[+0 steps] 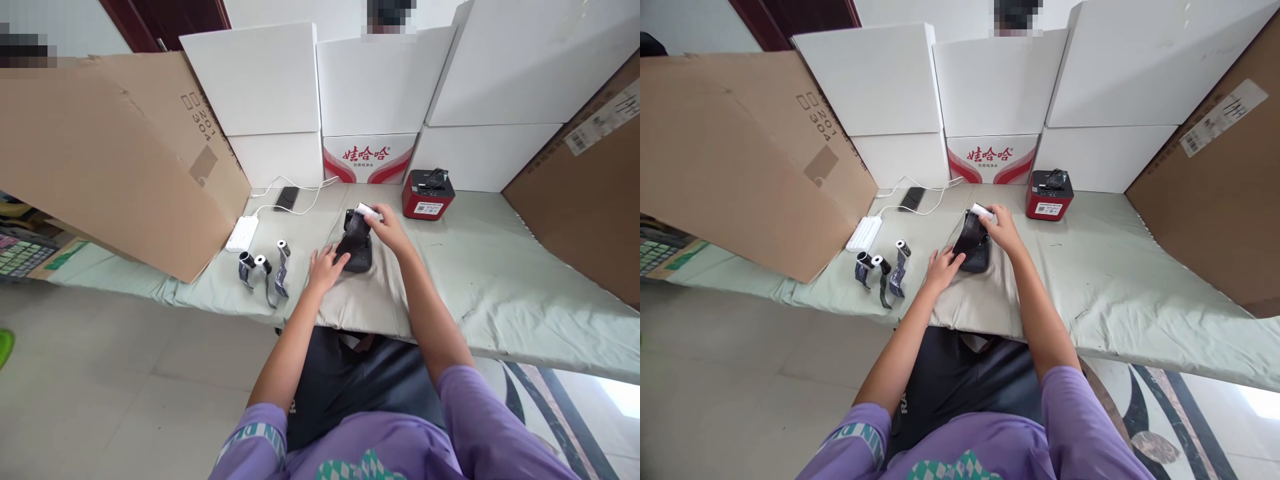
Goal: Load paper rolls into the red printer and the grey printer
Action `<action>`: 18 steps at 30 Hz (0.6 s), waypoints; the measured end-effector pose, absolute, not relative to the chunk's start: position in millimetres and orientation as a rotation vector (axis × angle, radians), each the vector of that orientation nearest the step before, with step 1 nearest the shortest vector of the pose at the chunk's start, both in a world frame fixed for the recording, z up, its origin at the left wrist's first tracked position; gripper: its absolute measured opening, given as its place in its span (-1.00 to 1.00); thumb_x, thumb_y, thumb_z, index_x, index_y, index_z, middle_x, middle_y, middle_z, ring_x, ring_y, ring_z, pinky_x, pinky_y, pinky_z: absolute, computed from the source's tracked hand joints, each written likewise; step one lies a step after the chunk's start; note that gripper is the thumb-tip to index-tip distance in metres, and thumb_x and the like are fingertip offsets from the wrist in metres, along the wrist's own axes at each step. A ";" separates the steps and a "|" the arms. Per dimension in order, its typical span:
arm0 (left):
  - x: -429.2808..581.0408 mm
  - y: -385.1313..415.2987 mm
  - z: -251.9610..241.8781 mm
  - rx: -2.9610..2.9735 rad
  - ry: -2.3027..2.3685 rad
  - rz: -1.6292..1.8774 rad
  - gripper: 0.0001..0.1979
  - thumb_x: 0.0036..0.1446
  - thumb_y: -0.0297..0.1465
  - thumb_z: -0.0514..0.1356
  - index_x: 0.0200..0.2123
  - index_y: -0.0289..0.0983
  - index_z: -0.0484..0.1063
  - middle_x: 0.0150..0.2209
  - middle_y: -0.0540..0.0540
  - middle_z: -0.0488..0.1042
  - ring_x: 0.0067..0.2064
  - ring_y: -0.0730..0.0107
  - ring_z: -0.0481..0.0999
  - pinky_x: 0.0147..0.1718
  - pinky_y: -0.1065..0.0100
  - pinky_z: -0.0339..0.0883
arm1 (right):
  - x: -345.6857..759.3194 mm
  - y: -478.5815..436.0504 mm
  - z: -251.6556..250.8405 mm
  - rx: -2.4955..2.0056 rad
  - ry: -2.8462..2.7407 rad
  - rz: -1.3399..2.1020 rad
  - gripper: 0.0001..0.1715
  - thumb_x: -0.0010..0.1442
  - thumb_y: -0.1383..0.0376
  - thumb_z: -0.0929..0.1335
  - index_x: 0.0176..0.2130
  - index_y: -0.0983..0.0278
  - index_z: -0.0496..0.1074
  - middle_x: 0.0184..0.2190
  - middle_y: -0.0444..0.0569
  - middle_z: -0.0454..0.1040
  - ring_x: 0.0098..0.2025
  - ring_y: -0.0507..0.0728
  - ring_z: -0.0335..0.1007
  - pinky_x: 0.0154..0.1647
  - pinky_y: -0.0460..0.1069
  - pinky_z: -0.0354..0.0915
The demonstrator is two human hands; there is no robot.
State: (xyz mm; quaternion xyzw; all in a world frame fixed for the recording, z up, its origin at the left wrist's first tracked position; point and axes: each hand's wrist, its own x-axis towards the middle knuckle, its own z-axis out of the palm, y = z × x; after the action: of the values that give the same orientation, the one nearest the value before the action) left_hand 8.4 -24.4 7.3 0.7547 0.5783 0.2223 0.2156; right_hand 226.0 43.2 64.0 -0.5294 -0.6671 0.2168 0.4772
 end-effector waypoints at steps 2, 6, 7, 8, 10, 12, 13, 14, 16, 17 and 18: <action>9.1 -24.1 7.5 2.080 1.617 0.614 -0.41 0.51 0.00 -0.11 0.38 -0.11 0.38 0.40 -0.12 0.41 0.52 0.20 0.19 0.54 -0.03 -0.23 | 221.0 42.5 70.4 -1.099 -1.492 0.596 -0.51 0.19 -0.06 0.45 -0.03 0.18 0.44 -0.08 0.01 0.54 0.01 0.25 0.46 0.01 0.12 0.44; 9.8 -22.6 7.4 2.062 1.614 0.615 -0.39 0.50 0.01 -0.11 0.44 -0.07 0.28 0.45 -0.10 0.34 0.52 0.21 0.19 0.54 -0.03 -0.22 | 195.8 39.9 87.7 -0.875 -1.334 0.822 -0.34 0.13 -0.19 0.49 0.04 0.09 0.36 -0.20 -0.07 0.51 -0.25 0.14 0.47 -0.27 0.02 0.45; 9.9 -22.1 7.2 2.067 1.607 0.616 -0.39 0.51 0.01 -0.12 0.45 -0.07 0.27 0.44 -0.10 0.35 0.52 0.22 0.20 0.53 -0.03 -0.22 | 187.5 39.9 92.5 -0.858 -1.329 0.849 -0.33 0.13 -0.19 0.49 0.04 0.08 0.35 -0.21 -0.07 0.50 -0.30 0.12 0.45 -0.33 0.01 0.43; 9.9 -21.5 7.0 2.076 1.604 0.617 -0.39 0.51 0.01 -0.12 0.45 -0.07 0.26 0.43 -0.11 0.36 0.52 0.22 0.20 0.53 -0.02 -0.21 | 178.7 40.3 97.2 -0.849 -1.338 0.868 -0.35 0.14 -0.16 0.49 0.05 0.08 0.35 -0.23 -0.08 0.50 -0.36 0.10 0.42 -0.38 -0.01 0.40; 9.9 -20.2 6.2 2.091 1.611 0.610 -0.37 0.51 0.01 -0.14 0.46 -0.10 0.26 0.41 -0.14 0.39 0.51 0.23 0.21 0.52 -0.01 -0.20 | 160.0 43.4 106.0 -0.846 -1.398 0.891 -0.44 0.17 -0.06 0.49 0.04 0.09 0.36 -0.29 -0.11 0.49 -0.45 0.05 0.34 -0.45 -0.04 0.34; 9.8 -18.9 5.0 2.095 1.615 0.588 -0.36 0.51 0.01 -0.15 0.46 -0.11 0.25 0.40 -0.16 0.40 0.51 0.21 0.21 0.52 -0.01 -0.21 | 139.4 49.9 113.5 -0.879 -1.506 0.863 -0.56 0.19 0.08 0.46 0.02 0.13 0.39 -0.36 -0.14 0.48 -0.48 0.04 0.30 -0.43 -0.04 0.34; 9.7 -18.2 4.4 2.092 1.610 0.582 -0.36 0.51 0.01 -0.14 0.46 -0.13 0.25 0.41 -0.17 0.40 0.52 0.19 0.21 0.52 -0.02 -0.22 | 128.2 54.2 116.5 -0.918 -1.575 0.815 -0.61 0.19 0.16 0.44 0.00 0.16 0.41 -0.38 -0.15 0.47 -0.47 0.05 0.31 -0.38 -0.03 0.36; 9.5 -17.7 3.7 2.087 1.600 0.583 -0.36 0.50 0.01 -0.13 0.47 -0.14 0.24 0.41 -0.18 0.39 0.52 0.18 0.21 0.52 -0.03 -0.22 | 116.4 59.0 118.7 -0.971 -1.651 0.746 -0.64 0.18 0.23 0.41 -0.01 0.18 0.44 -0.38 -0.14 0.48 -0.43 0.07 0.35 -0.30 -0.01 0.39; 9.3 -17.0 2.7 2.078 1.586 0.606 -0.38 0.50 -0.01 -0.11 0.45 -0.15 0.28 0.43 -0.19 0.35 0.52 0.14 0.21 0.52 -0.05 -0.21 | 91.6 69.5 120.5 -1.112 -1.817 0.595 -0.64 0.14 0.33 0.38 -0.03 0.23 0.49 -0.35 -0.10 0.54 -0.33 0.12 0.44 -0.13 0.03 0.42; 9.2 -16.8 2.4 2.071 1.596 0.616 -0.40 0.50 -0.04 -0.09 0.42 -0.16 0.33 0.44 -0.20 0.35 0.51 0.11 0.22 0.52 -0.06 -0.19 | 79.1 74.6 119.7 -1.192 -1.901 0.538 -0.62 0.13 0.37 0.37 -0.02 0.24 0.51 -0.31 -0.06 0.57 -0.26 0.16 0.48 -0.07 0.04 0.41; 9.1 -16.7 2.4 2.066 1.610 0.615 -0.43 0.50 -0.07 -0.07 0.37 -0.17 0.39 0.43 -0.21 0.36 0.49 0.08 0.26 0.52 -0.07 -0.16 | 67.0 79.2 117.6 -1.271 -1.981 0.500 -0.59 0.13 0.40 0.36 0.00 0.26 0.52 -0.25 -0.01 0.61 -0.19 0.20 0.51 -0.03 0.05 0.41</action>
State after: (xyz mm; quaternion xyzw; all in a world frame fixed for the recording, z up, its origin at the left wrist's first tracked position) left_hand 9.1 -16.7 2.4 0.7485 0.5832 0.2227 0.2235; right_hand 67.0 79.2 117.6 -0.4929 -0.7682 0.1941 0.3597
